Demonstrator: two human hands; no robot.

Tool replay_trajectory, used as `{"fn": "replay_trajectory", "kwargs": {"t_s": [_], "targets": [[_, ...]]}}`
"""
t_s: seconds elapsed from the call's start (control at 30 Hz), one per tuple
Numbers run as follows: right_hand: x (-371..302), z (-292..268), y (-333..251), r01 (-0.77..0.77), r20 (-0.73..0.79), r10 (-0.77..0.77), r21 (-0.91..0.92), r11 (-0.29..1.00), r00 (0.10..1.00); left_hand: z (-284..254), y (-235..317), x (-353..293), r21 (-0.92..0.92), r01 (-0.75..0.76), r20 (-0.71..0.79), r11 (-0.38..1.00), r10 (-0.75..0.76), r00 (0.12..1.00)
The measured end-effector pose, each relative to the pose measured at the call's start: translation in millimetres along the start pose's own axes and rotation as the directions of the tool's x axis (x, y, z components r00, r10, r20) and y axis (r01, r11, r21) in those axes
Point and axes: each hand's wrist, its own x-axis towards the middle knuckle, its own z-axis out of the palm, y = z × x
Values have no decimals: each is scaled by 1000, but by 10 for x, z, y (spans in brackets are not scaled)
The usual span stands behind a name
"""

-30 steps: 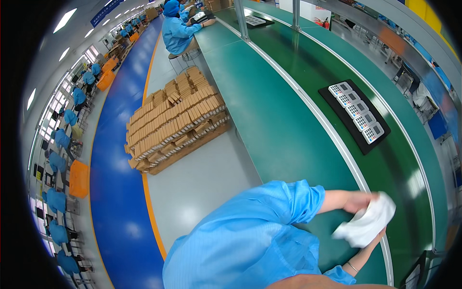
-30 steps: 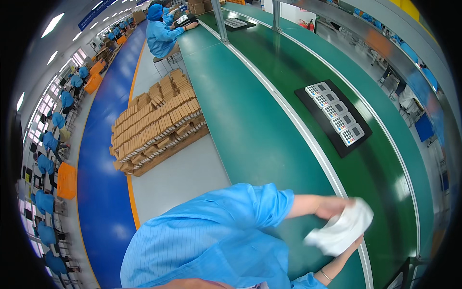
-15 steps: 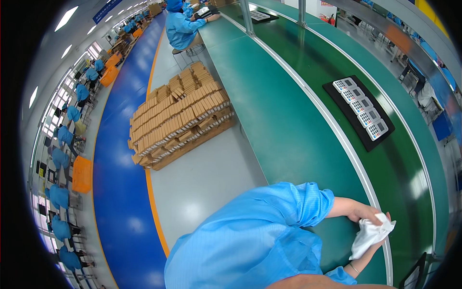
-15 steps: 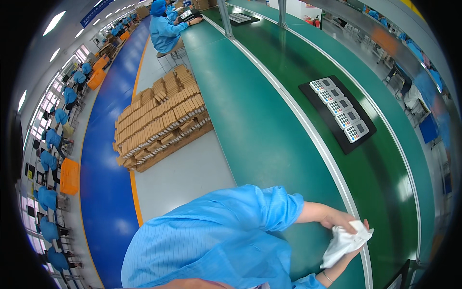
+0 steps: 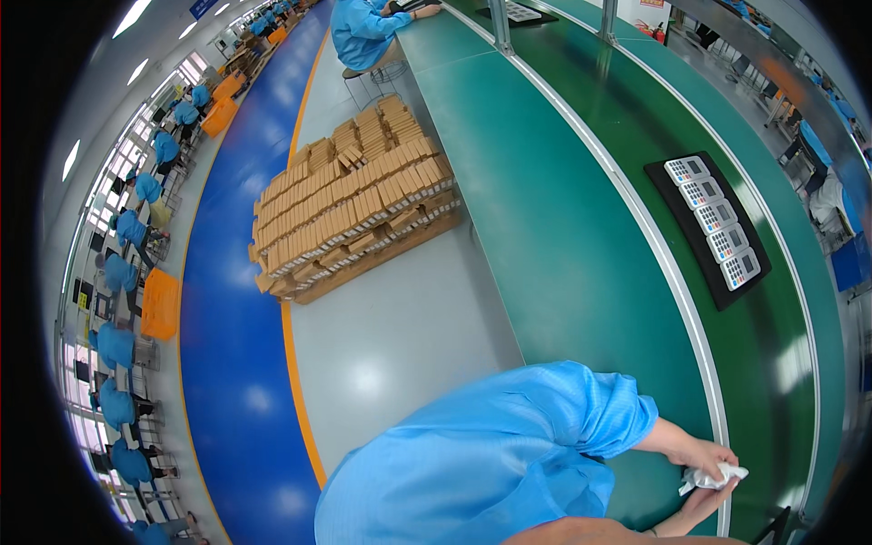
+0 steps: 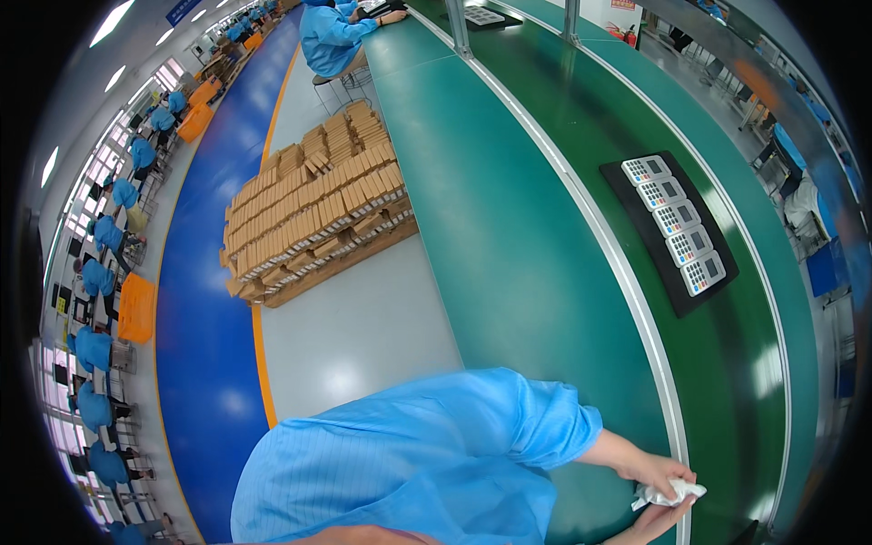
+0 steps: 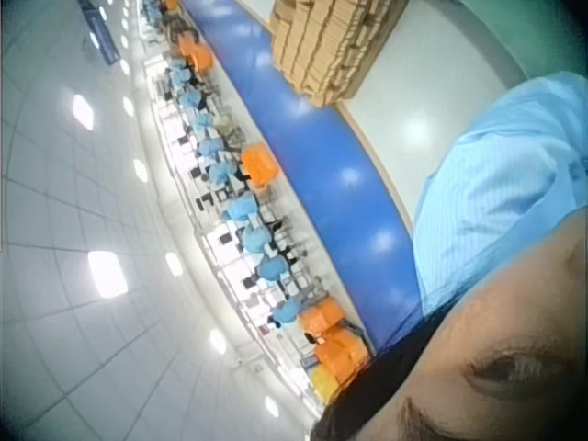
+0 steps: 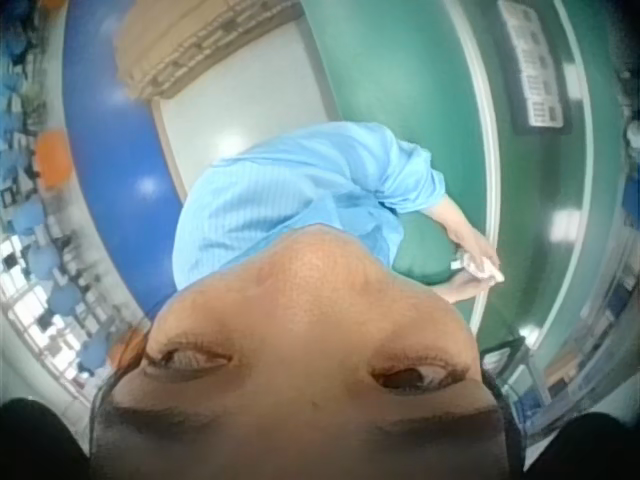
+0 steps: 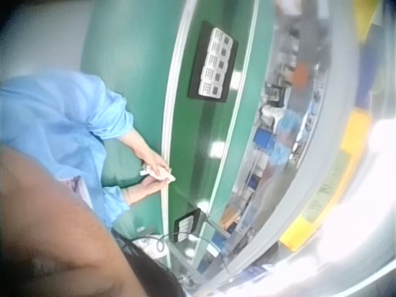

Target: The person wipes the back of five POS machines with a cloth, stacks them to wipe the sides, and uses tweezers to remove debris from the edges. Then, the person flips the machines over to wipe the screens and bodies before arranging them on the work surface.

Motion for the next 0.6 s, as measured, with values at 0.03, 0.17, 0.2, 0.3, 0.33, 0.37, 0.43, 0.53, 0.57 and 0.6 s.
{"fn": "replay_trajectory", "kwargs": {"t_s": [0.03, 0.17, 0.2, 0.3, 0.33, 0.37, 0.43, 0.53, 0.57, 0.6], "targets": [[-16, -77, 17, 14, -47, -16, -44, 999, 999, 24, -86, 28, 24, 3, 21, 1000, -4, 1000], [-27, -121, -99, 141, -142, -181, -254, 957, 973, 61, -569, 191, 150, 46, 123, 988, -65, 990], [-19, -155, -137, 180, -169, -242, -317, 931, 955, 36, -568, 200, 137, 47, 125, 989, -64, 990], [41, -176, -250, 265, -210, -413, -501, 824, 886, 0, -512, 305, 138, 45, 89, 989, -58, 994], [73, -202, -289, 286, -211, -463, -553, 783, 861, 2, -488, 346, 138, 43, 79, 989, -55, 995], [110, -230, -344, 302, -204, -507, -600, 741, 838, 3, -472, 372, 138, 42, 68, 989, -52, 996], [181, -213, -422, 333, -182, -581, -669, 665, 793, -104, -343, 522, 152, -64, -34, 986, 70, 997], [264, -288, -472, 348, -161, -668, -753, 559, 726, -337, -110, 603, 184, -96, -146, 978, 123, 982], [293, -298, -482, 353, -146, -691, -774, 525, 708, -386, -52, 623, 246, -41, -192, 968, 90, 977], [334, -282, -489, 365, -130, -713, -788, 496, 689, -438, -47, 654, 247, -44, -201, 968, 96, 975]]}}
